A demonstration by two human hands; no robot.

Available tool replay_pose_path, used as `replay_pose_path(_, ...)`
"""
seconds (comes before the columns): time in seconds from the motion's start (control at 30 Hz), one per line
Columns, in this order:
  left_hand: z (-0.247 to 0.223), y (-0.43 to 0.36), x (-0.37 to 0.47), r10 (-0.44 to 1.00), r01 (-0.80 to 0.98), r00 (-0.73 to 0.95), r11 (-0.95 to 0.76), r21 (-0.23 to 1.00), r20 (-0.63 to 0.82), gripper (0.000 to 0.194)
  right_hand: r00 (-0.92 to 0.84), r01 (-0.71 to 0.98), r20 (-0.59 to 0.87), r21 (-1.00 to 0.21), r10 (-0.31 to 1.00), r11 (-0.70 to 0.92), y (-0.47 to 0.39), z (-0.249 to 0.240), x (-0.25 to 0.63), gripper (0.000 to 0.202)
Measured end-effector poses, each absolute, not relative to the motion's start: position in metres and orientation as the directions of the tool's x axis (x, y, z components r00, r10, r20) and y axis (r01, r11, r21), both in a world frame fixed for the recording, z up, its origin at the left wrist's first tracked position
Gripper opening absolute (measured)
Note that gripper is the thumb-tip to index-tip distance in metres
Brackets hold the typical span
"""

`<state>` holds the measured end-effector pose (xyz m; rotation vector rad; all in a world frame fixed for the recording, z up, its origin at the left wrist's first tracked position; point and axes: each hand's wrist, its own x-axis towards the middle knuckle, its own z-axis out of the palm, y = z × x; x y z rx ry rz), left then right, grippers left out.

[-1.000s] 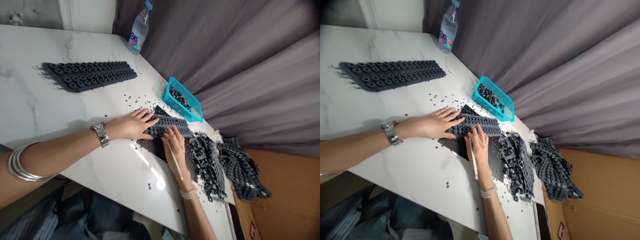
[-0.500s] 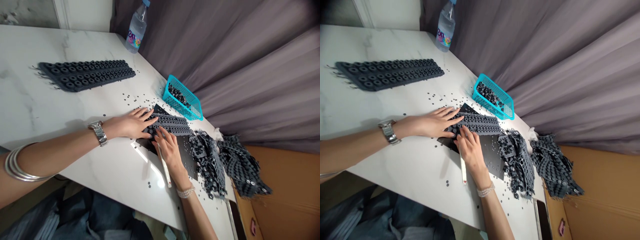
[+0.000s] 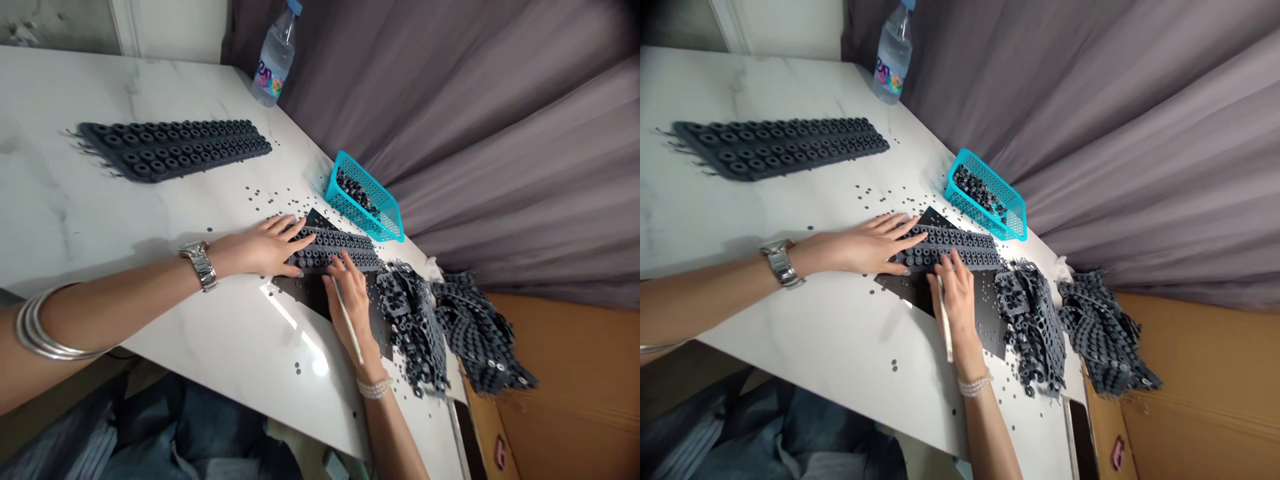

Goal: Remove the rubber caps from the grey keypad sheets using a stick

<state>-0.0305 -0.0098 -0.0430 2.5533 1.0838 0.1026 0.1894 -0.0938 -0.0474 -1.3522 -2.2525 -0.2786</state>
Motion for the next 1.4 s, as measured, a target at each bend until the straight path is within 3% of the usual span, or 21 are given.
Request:
replay_pose_path(0.1, -0.044, -0.01, -0.031, 0.709, 0.678, 0.703, -0.643, 0.357, -0.058, 0.079, -0.553, 0.781, 0.457, -0.006, 0.697, 0.625, -0.098, -0.047, 0.178, 0.018)
replay_pose_path(0.23, -0.045, -0.01, -0.031, 0.707, 0.671, 0.705, -0.647, 0.362, -0.045, 0.079, -0.598, 0.758, 0.45, 0.051, 0.663, 0.65, -0.098, -0.047, 0.172, 0.018)
replay_pose_path(0.77, -0.046, -0.01, -0.03, 0.705, 0.669, 0.708, -0.651, 0.36, -0.042, 0.079, -0.566, 0.788, 0.399, 0.004, 0.721, 0.616, -0.094, -0.045, 0.165, 0.019)
replay_pose_path(1.03, -0.046, -0.008, -0.03, 0.702, 0.666, 0.711, -0.648, 0.369, -0.052, 0.081, -0.299, 0.91, 0.528, -0.093, 0.795, 0.404, -0.093, -0.055, 0.18, 0.021)
replay_pose_path(1.3, -0.039, -0.01, -0.032, 0.683, 0.638, 0.726, -0.628, 0.446, -0.075, 0.09, -0.309, 0.889, 0.565, -0.115, 0.765, 0.444, -0.102, -0.049, 0.176, 0.012)
replay_pose_path(1.4, -0.04, -0.012, -0.028, 0.668, 0.591, 0.744, -0.65, 0.477, -0.011, 0.08, -0.353, 0.861, 0.562, -0.118, 0.748, 0.494, -0.103, -0.046, 0.176, 0.012)
